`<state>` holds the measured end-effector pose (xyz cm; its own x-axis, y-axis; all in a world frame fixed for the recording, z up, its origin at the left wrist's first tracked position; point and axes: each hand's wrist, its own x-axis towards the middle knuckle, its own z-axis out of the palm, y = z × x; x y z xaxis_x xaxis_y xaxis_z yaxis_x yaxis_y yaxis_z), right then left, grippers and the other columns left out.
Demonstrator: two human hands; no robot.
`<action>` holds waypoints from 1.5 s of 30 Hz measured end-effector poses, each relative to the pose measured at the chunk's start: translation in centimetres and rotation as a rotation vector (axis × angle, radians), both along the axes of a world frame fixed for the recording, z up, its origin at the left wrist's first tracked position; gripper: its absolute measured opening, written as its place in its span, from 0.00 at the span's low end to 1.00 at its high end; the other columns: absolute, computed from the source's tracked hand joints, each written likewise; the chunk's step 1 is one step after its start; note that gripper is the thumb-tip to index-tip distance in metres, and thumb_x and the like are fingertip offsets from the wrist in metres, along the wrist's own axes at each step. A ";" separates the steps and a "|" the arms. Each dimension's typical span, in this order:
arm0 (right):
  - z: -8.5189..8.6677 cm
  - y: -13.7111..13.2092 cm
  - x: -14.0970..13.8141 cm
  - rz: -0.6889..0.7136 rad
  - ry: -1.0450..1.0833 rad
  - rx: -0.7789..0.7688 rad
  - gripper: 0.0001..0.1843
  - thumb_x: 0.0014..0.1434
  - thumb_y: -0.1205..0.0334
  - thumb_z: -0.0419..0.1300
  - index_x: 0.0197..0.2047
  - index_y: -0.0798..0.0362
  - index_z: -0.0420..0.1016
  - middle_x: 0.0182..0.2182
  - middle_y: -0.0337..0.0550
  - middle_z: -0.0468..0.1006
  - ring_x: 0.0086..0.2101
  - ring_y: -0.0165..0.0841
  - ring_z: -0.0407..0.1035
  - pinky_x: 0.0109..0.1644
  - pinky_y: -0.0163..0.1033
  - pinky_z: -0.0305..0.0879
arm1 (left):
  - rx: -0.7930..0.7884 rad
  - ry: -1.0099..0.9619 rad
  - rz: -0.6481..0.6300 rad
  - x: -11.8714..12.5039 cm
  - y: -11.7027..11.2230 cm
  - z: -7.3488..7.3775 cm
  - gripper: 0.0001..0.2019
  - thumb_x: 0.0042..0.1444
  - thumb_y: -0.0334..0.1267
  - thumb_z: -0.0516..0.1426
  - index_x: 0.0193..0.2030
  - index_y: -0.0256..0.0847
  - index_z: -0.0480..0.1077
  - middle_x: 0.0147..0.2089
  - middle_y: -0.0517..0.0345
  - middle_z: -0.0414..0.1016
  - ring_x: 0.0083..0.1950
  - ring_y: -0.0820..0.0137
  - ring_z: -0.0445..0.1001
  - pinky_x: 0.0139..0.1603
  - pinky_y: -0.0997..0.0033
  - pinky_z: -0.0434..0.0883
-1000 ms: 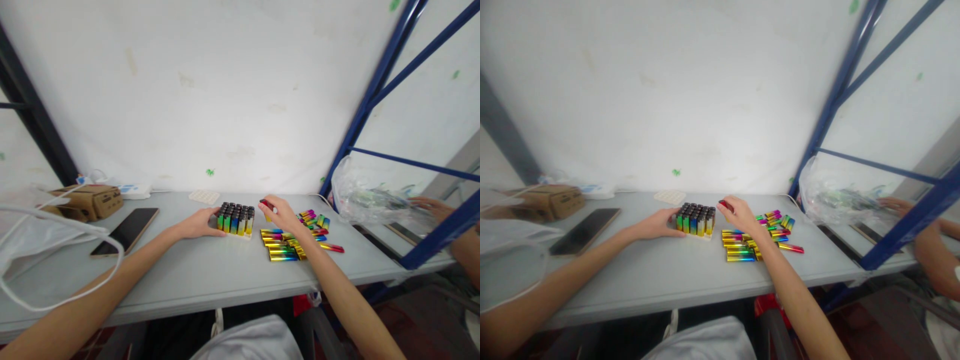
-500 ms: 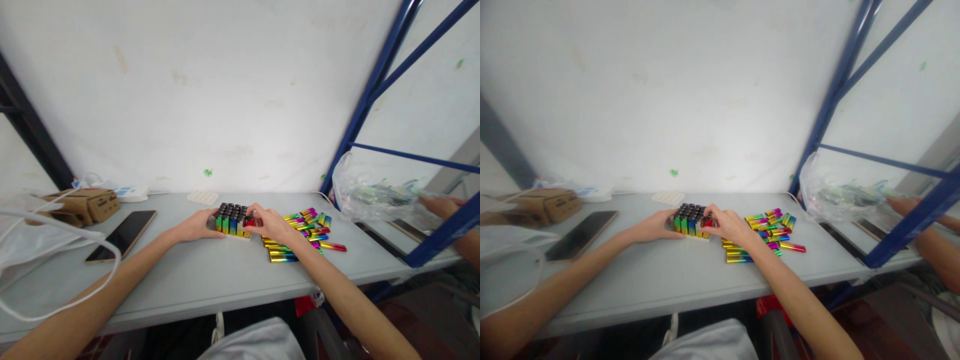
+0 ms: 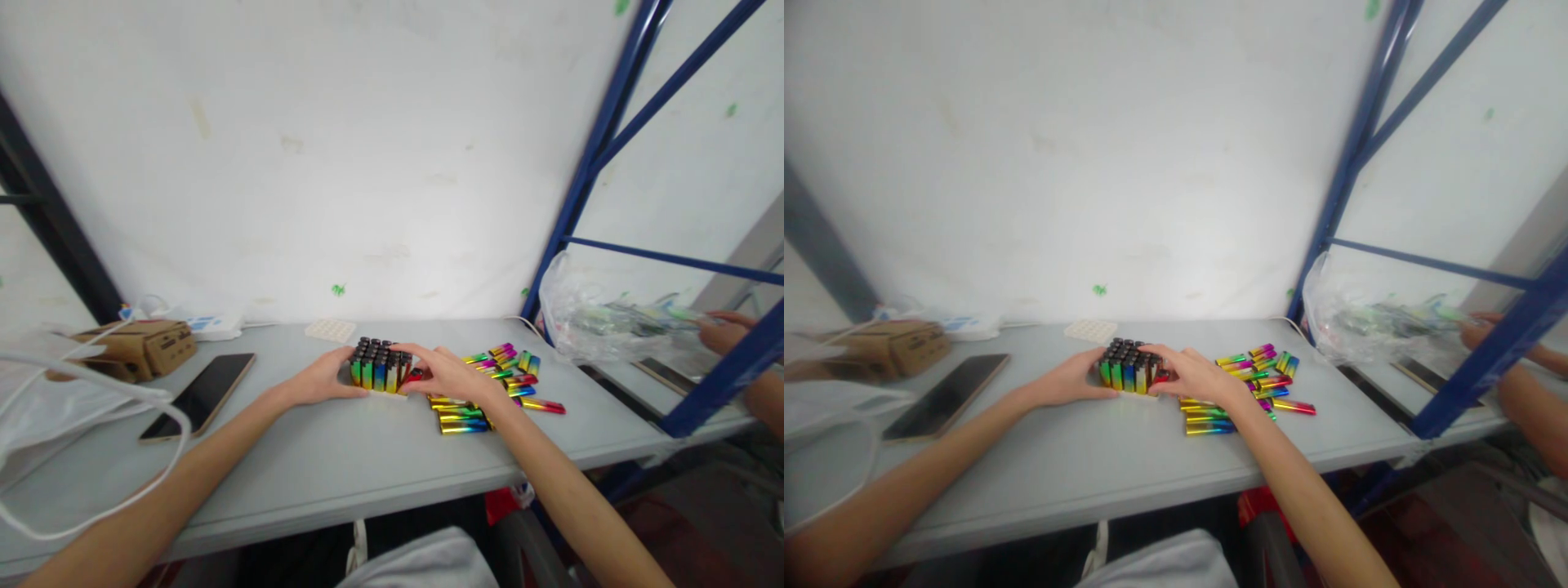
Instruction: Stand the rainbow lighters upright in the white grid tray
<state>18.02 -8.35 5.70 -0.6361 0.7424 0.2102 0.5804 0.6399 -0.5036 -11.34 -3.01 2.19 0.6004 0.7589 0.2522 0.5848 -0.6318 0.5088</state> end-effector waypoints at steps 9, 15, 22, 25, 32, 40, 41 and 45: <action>-0.6 0.4 -0.8 -0.074 0.033 0.059 0.41 0.61 0.54 0.68 0.72 0.42 0.56 0.26 0.32 0.77 0.26 0.34 0.71 0.35 0.36 0.66 | 0.013 0.005 0.005 0.1 0.2 -0.4 0.36 0.48 0.57 0.68 0.59 0.40 0.70 0.57 0.48 0.78 0.57 0.51 0.76 0.59 0.54 0.71; -1.8 1.0 -1.3 -0.101 -0.070 0.198 0.44 0.58 0.53 0.70 0.73 0.45 0.55 0.47 0.44 0.80 0.34 0.36 0.74 0.44 0.40 0.69 | 0.024 -0.081 -0.026 0.5 0.4 -1.1 0.46 0.47 0.56 0.70 0.70 0.44 0.61 0.67 0.48 0.71 0.65 0.50 0.71 0.67 0.51 0.67; -1.5 0.9 -0.9 -0.058 0.038 0.123 0.34 0.64 0.50 0.64 0.70 0.45 0.60 0.31 0.36 0.78 0.28 0.34 0.71 0.35 0.36 0.66 | 0.019 -0.062 -0.004 0.3 0.6 -1.6 0.53 0.48 0.53 0.69 0.76 0.43 0.47 0.71 0.44 0.65 0.68 0.52 0.68 0.70 0.51 0.63; -1.2 0.7 -0.9 -0.079 0.084 0.103 0.34 0.63 0.49 0.65 0.68 0.45 0.63 0.27 0.33 0.76 0.26 0.33 0.70 0.33 0.35 0.64 | 0.031 -0.067 0.003 0.4 0.6 -1.5 0.54 0.47 0.53 0.70 0.76 0.42 0.49 0.71 0.44 0.66 0.69 0.51 0.68 0.70 0.52 0.64; -1.1 0.8 -1.3 -0.114 0.151 0.102 0.29 0.63 0.48 0.65 0.64 0.48 0.67 0.23 0.31 0.75 0.24 0.30 0.68 0.32 0.33 0.62 | 0.014 -0.047 0.029 0.4 0.4 -1.2 0.54 0.47 0.58 0.69 0.76 0.43 0.49 0.71 0.47 0.66 0.68 0.51 0.69 0.69 0.53 0.65; -0.8 0.5 -1.0 -0.080 0.047 0.182 0.31 0.66 0.51 0.63 0.68 0.47 0.62 0.27 0.33 0.77 0.27 0.32 0.71 0.34 0.34 0.63 | -0.006 -0.037 0.044 0.2 0.5 -1.1 0.57 0.47 0.58 0.69 0.77 0.41 0.46 0.70 0.44 0.68 0.67 0.50 0.70 0.68 0.54 0.66; -0.8 0.5 -1.0 -0.082 0.037 0.185 0.31 0.66 0.51 0.63 0.68 0.47 0.62 0.28 0.34 0.78 0.27 0.32 0.71 0.34 0.34 0.63 | -0.011 -0.040 0.042 0.2 0.5 -1.1 0.57 0.47 0.58 0.69 0.77 0.41 0.46 0.70 0.45 0.68 0.67 0.51 0.70 0.68 0.54 0.66; -1.0 0.5 -1.3 -0.088 -0.003 0.201 0.31 0.65 0.49 0.63 0.67 0.48 0.63 0.28 0.35 0.79 0.27 0.33 0.72 0.34 0.34 0.62 | -0.007 -0.048 0.026 0.3 0.3 -1.0 0.57 0.47 0.58 0.69 0.77 0.43 0.45 0.70 0.46 0.67 0.67 0.51 0.70 0.68 0.55 0.66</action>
